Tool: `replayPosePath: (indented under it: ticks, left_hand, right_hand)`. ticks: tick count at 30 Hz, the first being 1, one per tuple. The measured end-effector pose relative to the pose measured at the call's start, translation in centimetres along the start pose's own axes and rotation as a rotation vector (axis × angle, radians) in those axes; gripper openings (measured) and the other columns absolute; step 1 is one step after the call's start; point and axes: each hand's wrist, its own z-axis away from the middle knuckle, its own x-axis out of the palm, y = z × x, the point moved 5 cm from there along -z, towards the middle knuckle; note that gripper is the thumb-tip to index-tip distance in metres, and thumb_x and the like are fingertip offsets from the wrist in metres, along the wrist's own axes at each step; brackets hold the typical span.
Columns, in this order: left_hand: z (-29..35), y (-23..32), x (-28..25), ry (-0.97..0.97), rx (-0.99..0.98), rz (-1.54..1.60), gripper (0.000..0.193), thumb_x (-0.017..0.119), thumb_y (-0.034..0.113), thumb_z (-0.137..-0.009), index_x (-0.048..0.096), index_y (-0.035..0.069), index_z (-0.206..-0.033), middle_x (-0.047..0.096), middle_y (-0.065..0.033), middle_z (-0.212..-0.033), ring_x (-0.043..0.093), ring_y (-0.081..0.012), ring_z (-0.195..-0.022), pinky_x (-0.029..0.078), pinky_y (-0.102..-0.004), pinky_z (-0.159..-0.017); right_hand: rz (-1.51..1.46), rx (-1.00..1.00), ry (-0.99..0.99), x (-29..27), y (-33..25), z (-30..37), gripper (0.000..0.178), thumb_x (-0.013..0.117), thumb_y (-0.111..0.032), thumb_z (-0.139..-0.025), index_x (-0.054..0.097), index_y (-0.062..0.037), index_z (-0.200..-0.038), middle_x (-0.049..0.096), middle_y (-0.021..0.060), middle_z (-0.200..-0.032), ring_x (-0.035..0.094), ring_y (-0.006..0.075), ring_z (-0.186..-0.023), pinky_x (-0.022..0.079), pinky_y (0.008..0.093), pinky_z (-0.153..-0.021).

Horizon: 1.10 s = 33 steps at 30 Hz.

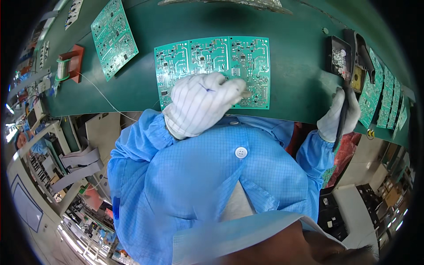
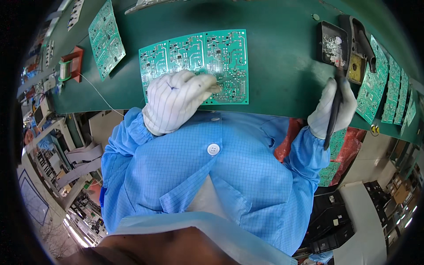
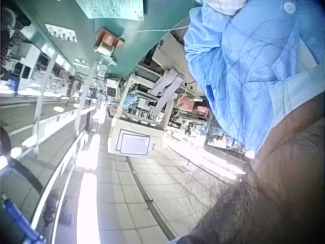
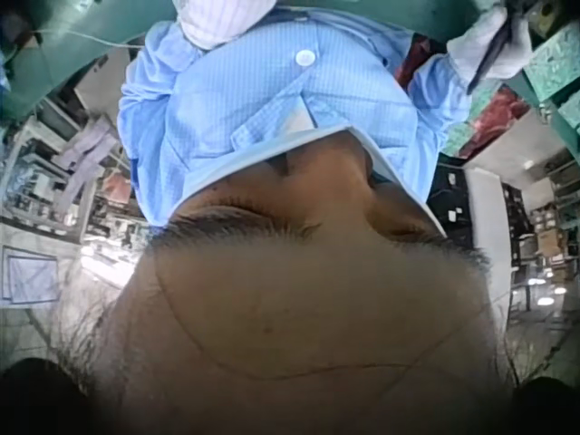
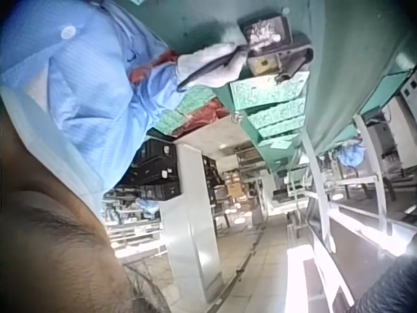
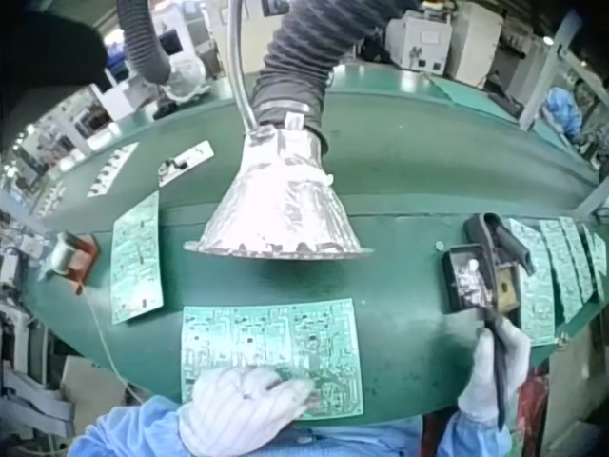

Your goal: Soldering electronic components onto printed circuit boards at a manual assembly station.

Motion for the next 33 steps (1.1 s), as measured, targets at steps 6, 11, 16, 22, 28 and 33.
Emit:
replayPosePath:
  ticks: [6, 11, 16, 22, 28, 33]
  left_hand:
    - [-3.2, 2.5, 1.4, 0.077, 0.086, 0.002, 0.024, 0.080, 0.030, -0.074, 0.067, 0.022, -0.093, 0.056, 0.0028, -0.081, 0.057, -0.0152, -0.063, 0.047, -0.0309, -0.055]
    - [-3.7, 3.1, 0.5, 0.126, 0.125, 0.052, 0.023, 0.081, 0.030, -0.073, 0.067, 0.019, -0.088, 0.057, 0.0025, -0.082, 0.058, -0.0146, -0.064, 0.048, -0.0299, -0.055]
    - [-3.6, 0.0, 1.2, 0.073, -0.034, 0.087, 0.026, 0.082, 0.030, -0.072, 0.066, 0.016, -0.087, 0.061, 0.0026, -0.088, 0.061, -0.0153, -0.068, 0.050, -0.0276, -0.055]
    - [-3.4, -1.2, 3.4, 0.264, 0.001, 0.104, 0.026, 0.084, 0.016, -0.069, 0.063, 0.012, -0.084, 0.065, -0.0024, -0.096, 0.064, -0.0177, -0.072, 0.053, -0.0298, -0.059]
    - [-3.1, -1.0, 3.4, 0.290, 0.038, 0.084, 0.027, 0.080, 0.008, -0.066, 0.060, 0.012, -0.083, 0.065, -0.0034, -0.097, 0.064, -0.0201, -0.073, 0.053, -0.0315, -0.061]
    - [-3.1, -1.0, 3.7, 0.238, 0.021, 0.078, 0.026, 0.080, 0.010, -0.066, 0.060, 0.012, -0.082, 0.065, -0.0028, -0.099, 0.064, -0.0202, -0.074, 0.053, -0.0321, -0.063]
  right_hand:
    - [-0.147, -0.229, -0.452, 3.3, -3.8, 2.5, 0.035, 0.069, -0.003, -0.087, 0.065, -0.0023, -0.122, 0.072, 0.0118, -0.090, 0.067, 0.0190, -0.072, 0.054, 0.0319, -0.066]
    - [0.025, -0.681, -0.534, 4.9, -6.9, 2.4, 0.030, 0.077, -0.008, -0.073, 0.068, -0.0080, -0.101, 0.069, 0.0102, -0.084, 0.066, 0.0296, -0.069, 0.052, 0.0381, -0.063]
    - [-0.034, -0.465, -0.525, 2.9, -5.7, 0.1, 0.021, 0.072, -0.002, -0.083, 0.068, 0.0006, -0.103, 0.071, 0.0159, -0.085, 0.069, 0.0249, -0.074, 0.053, 0.0341, -0.067]
    - [-0.226, -0.246, -0.268, 1.1, -4.9, -0.8, 0.026, 0.071, 0.006, -0.076, 0.065, 0.0021, -0.101, 0.070, 0.0161, -0.089, 0.068, 0.0236, -0.073, 0.056, 0.0337, -0.071]
    - [-0.547, -0.042, -0.594, 2.6, -5.0, -1.5, 0.028, 0.064, 0.009, -0.067, 0.065, 0.0008, -0.093, 0.068, 0.0145, -0.082, 0.067, 0.0251, -0.071, 0.054, 0.0336, -0.068]
    - [-0.446, -0.277, -0.692, 3.8, -5.0, -1.5, 0.023, 0.060, 0.000, -0.069, 0.061, 0.0043, -0.092, 0.063, 0.0170, -0.079, 0.060, 0.0241, -0.061, 0.048, 0.0300, -0.050]
